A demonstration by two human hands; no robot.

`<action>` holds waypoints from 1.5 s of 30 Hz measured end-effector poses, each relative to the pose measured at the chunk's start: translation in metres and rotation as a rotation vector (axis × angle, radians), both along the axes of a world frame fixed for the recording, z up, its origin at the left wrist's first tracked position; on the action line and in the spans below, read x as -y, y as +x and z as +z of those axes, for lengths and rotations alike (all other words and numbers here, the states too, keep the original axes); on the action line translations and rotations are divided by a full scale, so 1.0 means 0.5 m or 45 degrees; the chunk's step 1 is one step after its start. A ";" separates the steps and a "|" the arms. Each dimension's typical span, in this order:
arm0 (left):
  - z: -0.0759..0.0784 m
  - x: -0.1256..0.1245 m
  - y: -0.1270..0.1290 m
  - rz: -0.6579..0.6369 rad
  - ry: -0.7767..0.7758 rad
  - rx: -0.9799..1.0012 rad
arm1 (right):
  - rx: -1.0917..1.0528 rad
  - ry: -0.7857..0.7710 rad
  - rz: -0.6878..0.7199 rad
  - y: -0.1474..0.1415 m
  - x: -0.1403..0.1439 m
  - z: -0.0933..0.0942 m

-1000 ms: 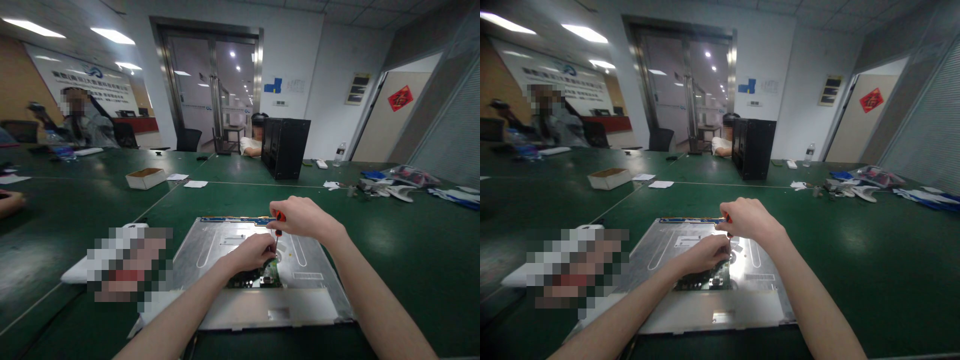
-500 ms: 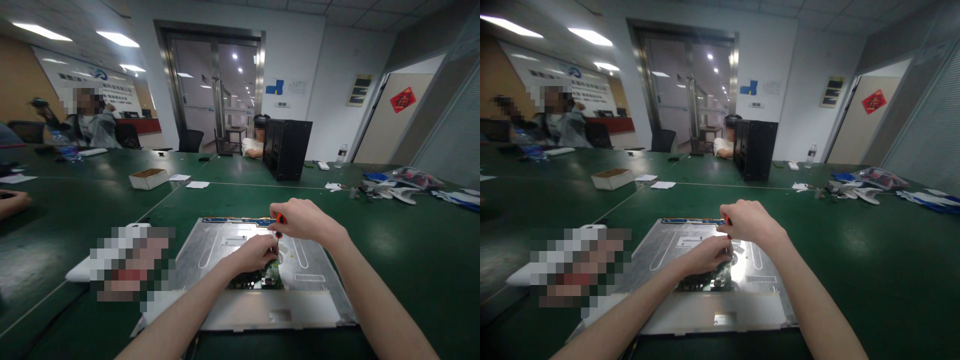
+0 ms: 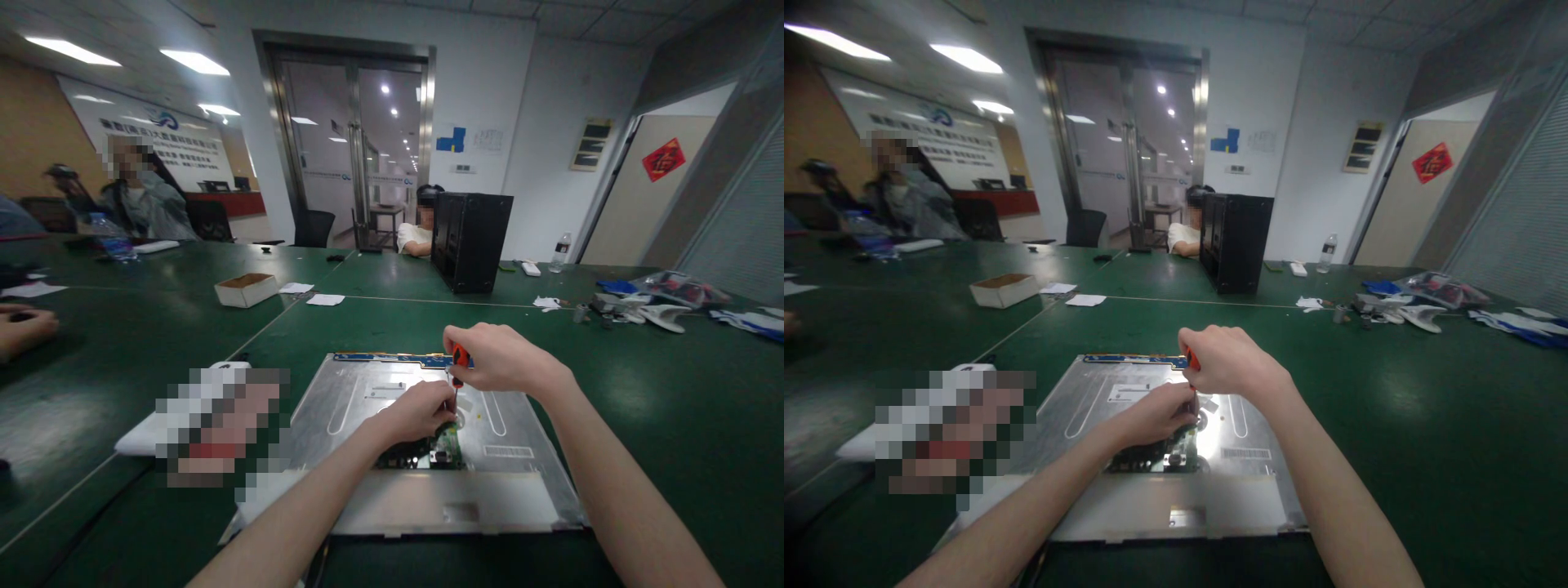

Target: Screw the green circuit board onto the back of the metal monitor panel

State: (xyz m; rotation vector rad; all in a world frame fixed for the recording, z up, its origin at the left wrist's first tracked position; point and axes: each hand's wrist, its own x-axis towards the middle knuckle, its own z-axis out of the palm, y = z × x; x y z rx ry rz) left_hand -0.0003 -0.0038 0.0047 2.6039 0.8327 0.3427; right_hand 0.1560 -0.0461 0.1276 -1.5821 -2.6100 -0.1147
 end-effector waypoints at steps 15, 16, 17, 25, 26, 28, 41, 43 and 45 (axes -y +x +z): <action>0.002 0.001 -0.001 -0.038 0.004 0.011 | 0.035 0.030 -0.084 -0.002 -0.007 0.001; 0.002 0.001 -0.001 -0.036 0.007 0.011 | 0.032 0.026 -0.084 -0.002 -0.008 0.001; 0.001 0.001 -0.001 -0.035 0.010 0.010 | 0.029 0.023 -0.082 -0.001 -0.008 0.001; -0.002 -0.002 -0.002 -0.049 0.015 0.015 | 0.015 0.020 -0.007 0.002 -0.006 -0.001; -0.003 -0.002 -0.002 -0.047 0.017 0.014 | 0.019 0.024 -0.018 0.001 -0.006 -0.001; -0.004 -0.002 -0.002 -0.042 0.024 0.012 | 0.031 0.033 -0.057 -0.001 -0.008 0.000; -0.006 -0.003 -0.002 -0.015 0.051 -0.007 | 0.039 0.034 -0.062 0.004 -0.007 0.001; -0.006 -0.003 -0.002 -0.012 0.051 -0.011 | 0.040 0.041 -0.060 0.003 -0.008 0.000; -0.006 -0.003 -0.002 -0.009 0.049 -0.015 | 0.036 0.049 -0.050 0.003 -0.008 0.000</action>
